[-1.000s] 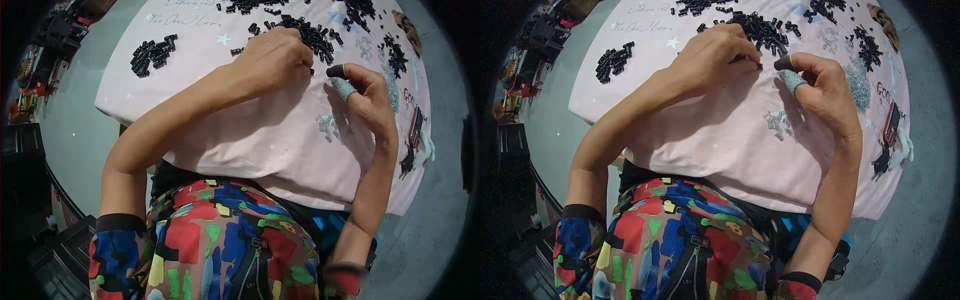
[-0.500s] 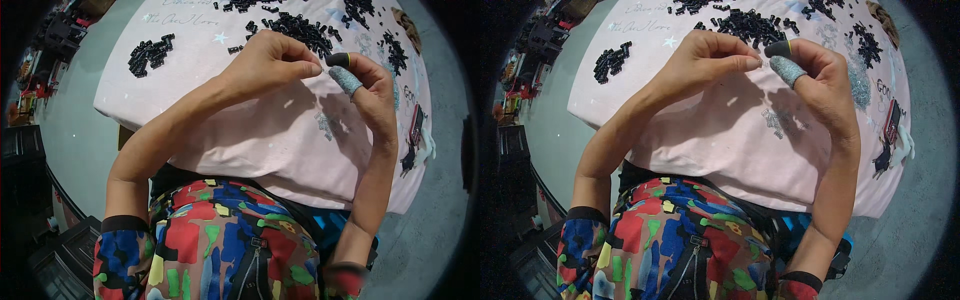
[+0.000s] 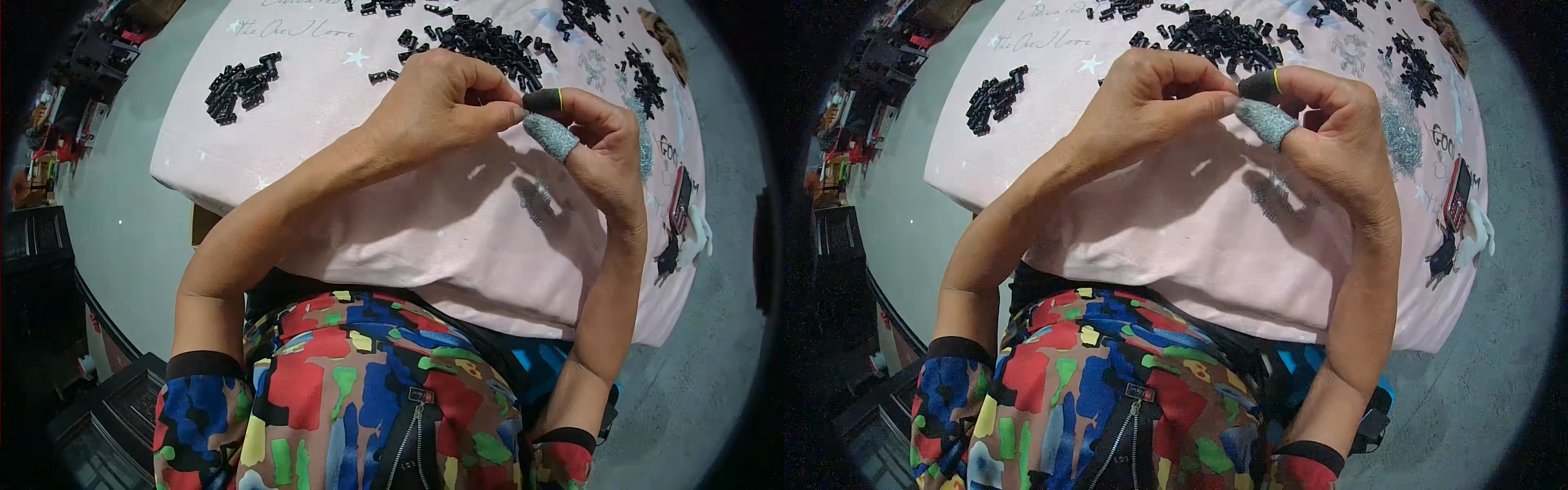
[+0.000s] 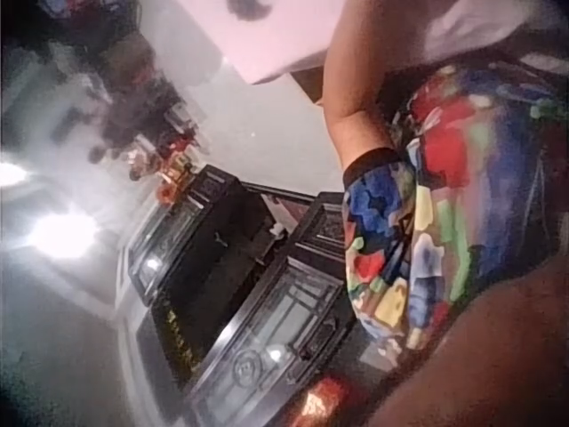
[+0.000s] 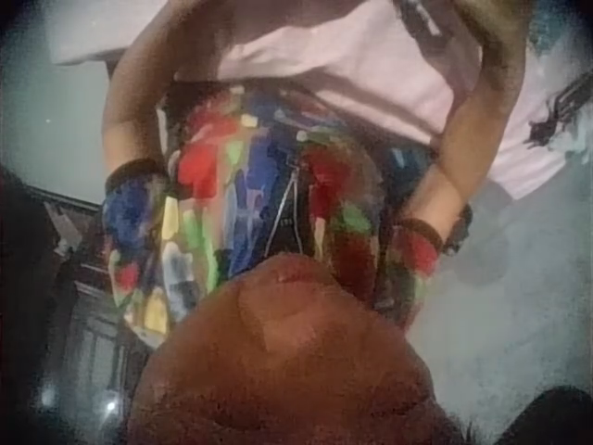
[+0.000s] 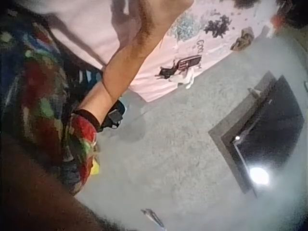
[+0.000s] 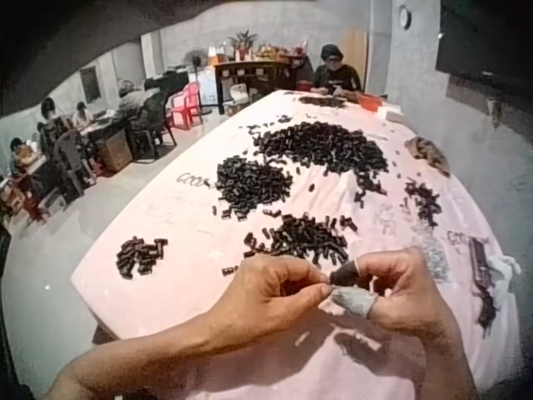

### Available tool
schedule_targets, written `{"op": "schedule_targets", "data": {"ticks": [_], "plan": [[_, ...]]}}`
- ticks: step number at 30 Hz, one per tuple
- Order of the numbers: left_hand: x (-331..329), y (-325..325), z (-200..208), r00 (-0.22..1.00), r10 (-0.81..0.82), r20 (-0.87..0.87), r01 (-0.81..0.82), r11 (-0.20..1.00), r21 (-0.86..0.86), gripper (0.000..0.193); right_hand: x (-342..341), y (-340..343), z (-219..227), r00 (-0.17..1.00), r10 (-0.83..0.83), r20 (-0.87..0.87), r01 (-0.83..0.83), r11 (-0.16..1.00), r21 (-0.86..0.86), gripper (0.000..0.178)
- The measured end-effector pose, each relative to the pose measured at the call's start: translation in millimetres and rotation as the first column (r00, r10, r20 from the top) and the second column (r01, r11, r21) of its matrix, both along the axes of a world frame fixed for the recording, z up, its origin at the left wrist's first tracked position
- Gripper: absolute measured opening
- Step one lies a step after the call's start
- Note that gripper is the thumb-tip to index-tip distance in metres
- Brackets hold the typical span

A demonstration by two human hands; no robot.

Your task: Inspecting and sorting small black plastic components on a cloth-covered workspace.

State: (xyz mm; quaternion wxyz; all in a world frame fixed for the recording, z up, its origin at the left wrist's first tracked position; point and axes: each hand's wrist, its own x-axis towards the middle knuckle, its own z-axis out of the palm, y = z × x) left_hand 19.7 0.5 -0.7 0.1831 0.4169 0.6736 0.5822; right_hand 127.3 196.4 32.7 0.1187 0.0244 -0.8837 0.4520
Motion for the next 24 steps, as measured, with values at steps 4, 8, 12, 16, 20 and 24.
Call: {"op": "schedule_targets", "data": {"ticks": [4,8,12,16,20,24], "plan": [[2.0,1.3,-2.5,0.999,0.003,0.045,-0.005,0.999,0.047,0.015,0.0,-3.3,-1.1,1.000,-0.021,0.001,0.021,0.996,-0.087,0.019],[0.3,-1.1,1.2,0.994,0.013,0.105,-0.016,0.999,0.031,0.015,-0.5,-7.6,-1.9,0.998,-0.032,-0.050,0.025,0.992,-0.127,0.019],[-2.2,-2.8,1.1,0.987,0.012,0.161,-0.002,0.998,-0.062,0.019,0.4,-4.3,0.7,0.993,-0.056,-0.108,0.048,0.996,-0.071,0.019],[-6.3,-3.1,-3.3,0.992,0.015,0.122,-0.012,1.000,-0.027,0.024,4.1,11.0,10.5,0.991,-0.008,0.134,-0.029,0.962,0.271,0.021],[-7.0,-2.6,0.6,1.000,0.031,0.002,-0.031,0.995,-0.091,0.027,3.2,13.5,0.4,0.989,-0.100,0.108,0.070,0.966,0.248,0.022],[-8.7,0.1,4.0,1.000,-0.012,0.009,0.013,0.993,-0.116,0.029,-2.1,1.1,-3.4,0.996,-0.063,-0.059,0.068,0.993,0.095,0.025]]}}
